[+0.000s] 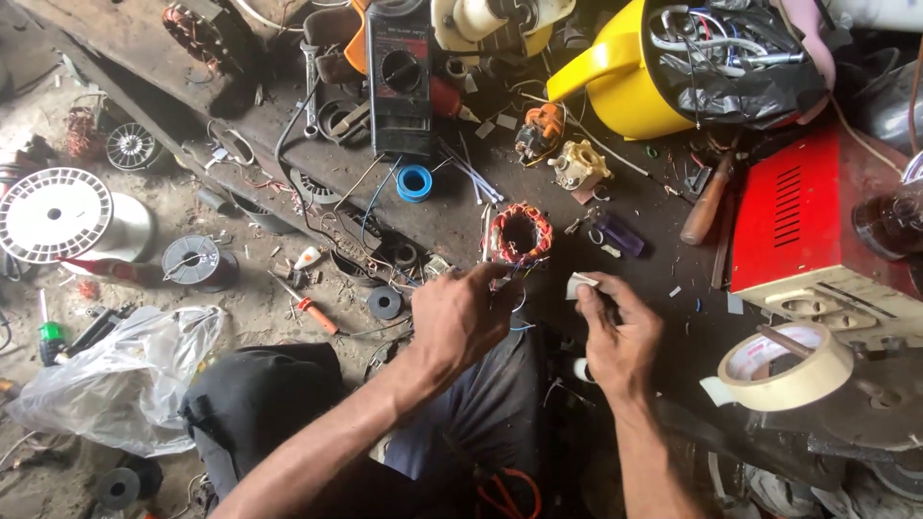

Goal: Repairing an electric motor stator by connecting wires and insulating them with tape.

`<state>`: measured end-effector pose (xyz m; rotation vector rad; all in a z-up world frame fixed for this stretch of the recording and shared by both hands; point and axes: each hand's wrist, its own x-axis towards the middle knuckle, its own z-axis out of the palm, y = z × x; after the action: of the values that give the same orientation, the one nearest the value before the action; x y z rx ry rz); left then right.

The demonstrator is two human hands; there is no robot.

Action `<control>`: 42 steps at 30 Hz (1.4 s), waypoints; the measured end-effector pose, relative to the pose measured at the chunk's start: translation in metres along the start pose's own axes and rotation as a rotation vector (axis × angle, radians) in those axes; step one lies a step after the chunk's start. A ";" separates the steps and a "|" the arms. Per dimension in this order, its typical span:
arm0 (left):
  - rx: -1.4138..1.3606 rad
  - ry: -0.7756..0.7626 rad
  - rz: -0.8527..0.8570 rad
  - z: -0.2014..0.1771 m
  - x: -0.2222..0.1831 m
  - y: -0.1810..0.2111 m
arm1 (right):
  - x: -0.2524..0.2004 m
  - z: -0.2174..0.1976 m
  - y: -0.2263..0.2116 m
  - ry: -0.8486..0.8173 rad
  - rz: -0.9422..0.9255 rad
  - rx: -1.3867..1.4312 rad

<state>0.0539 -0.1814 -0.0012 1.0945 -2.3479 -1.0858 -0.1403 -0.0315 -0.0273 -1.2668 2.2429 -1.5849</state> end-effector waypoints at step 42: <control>-0.278 0.399 0.254 0.011 0.025 -0.013 | 0.064 0.017 -0.006 -0.079 0.122 0.374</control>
<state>0.0378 -0.2002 -0.0184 0.7982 -1.8951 -0.9608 -0.1688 -0.0879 -0.0072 -1.0495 1.8246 -1.7661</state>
